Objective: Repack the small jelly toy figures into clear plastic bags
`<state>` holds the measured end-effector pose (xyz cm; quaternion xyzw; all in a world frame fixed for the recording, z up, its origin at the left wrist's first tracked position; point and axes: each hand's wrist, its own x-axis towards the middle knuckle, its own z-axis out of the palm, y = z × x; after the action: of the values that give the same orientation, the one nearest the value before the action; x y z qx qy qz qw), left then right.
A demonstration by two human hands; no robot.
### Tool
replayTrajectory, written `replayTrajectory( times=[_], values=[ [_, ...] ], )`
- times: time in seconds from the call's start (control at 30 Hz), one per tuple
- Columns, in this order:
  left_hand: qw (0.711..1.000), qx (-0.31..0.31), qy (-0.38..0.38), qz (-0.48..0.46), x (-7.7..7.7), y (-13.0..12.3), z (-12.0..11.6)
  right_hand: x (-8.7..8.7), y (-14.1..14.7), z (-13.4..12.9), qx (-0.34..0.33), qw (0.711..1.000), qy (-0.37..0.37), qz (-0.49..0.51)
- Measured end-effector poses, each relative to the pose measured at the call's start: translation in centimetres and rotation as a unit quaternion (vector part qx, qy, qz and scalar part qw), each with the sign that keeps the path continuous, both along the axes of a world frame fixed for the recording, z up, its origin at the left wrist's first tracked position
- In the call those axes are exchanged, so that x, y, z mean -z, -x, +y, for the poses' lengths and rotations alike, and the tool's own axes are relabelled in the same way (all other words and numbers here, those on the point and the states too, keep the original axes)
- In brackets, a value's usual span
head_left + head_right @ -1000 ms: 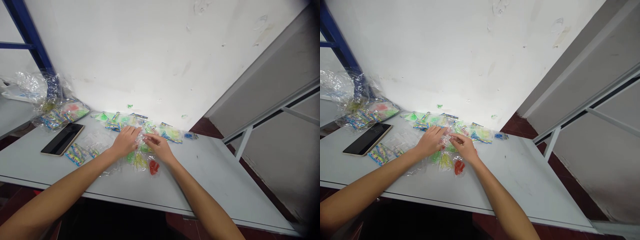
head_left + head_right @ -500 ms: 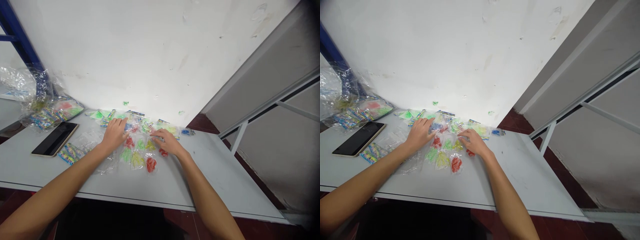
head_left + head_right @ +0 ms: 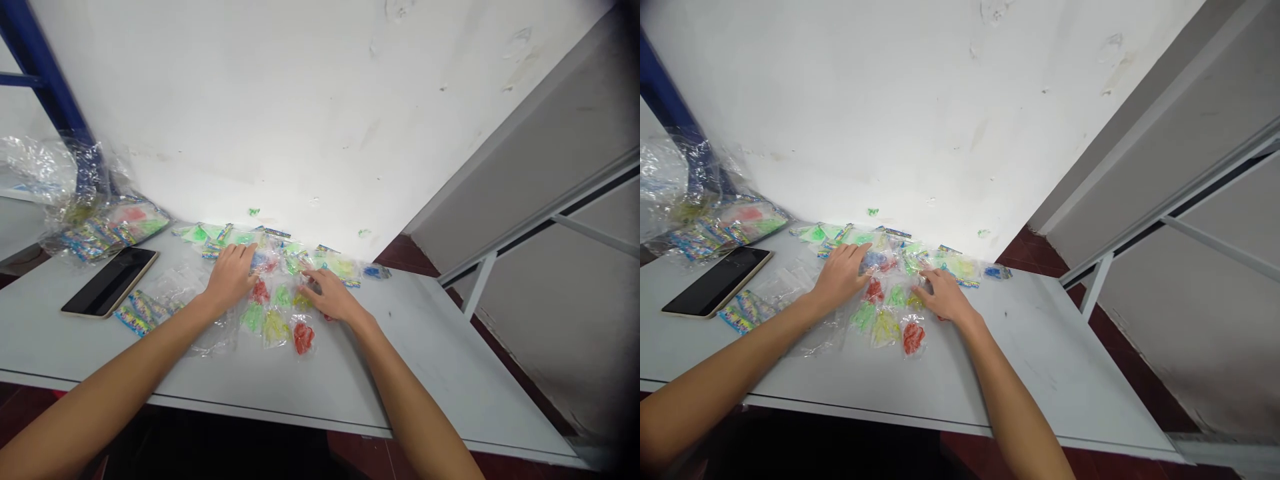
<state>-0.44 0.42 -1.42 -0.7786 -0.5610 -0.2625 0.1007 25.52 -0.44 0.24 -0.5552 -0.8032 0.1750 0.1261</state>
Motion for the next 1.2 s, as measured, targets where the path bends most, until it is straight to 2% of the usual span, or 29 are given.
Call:
replayTrajectory(
  times=[0.1, 0.23, 0.33, 0.5, 0.63, 0.83, 1.03, 1.2],
  values=[
    [1.0, -0.008, -0.002, -0.001, 0.0, -0.2, 0.0, 0.0, -0.1, 0.2, -0.005, 1.0, -0.011, -0.003],
    [1.0, -0.016, -0.004, -0.001, 0.1, -0.3, -0.1, -0.1, -0.1, 0.1, -0.006, 1.0, 0.012, 0.002],
    [1.0, -0.019, -0.004, -0.004, 0.1, -0.4, -0.1, -0.7, -0.1, -0.2, 0.01, 0.999, 0.034, -0.01],
    [1.0, -0.012, 0.001, -0.004, 0.3, -0.4, 0.0, -1.4, -0.4, -0.4, 0.037, 0.999, 0.022, -0.03],
    [1.0, -0.013, -0.002, -0.007, 0.5, -0.3, 0.1, -0.8, -0.8, 0.0, 0.06, 0.996, 0.065, 0.002],
    [1.0, -0.009, -0.003, -0.003, 0.5, -0.4, 0.1, 0.2, -1.0, 0.4, 0.068, 0.983, 0.136, 0.103],
    [1.0, 0.008, 0.002, 0.0, 0.3, -0.8, -0.2, -0.5, -0.4, 0.0, 0.102, 0.971, 0.186, 0.107],
    [1.0, 0.016, 0.016, -0.001, 0.2, -0.9, -0.5, -0.8, 0.2, -0.2, 0.101, 0.969, 0.199, 0.108]
  ],
)
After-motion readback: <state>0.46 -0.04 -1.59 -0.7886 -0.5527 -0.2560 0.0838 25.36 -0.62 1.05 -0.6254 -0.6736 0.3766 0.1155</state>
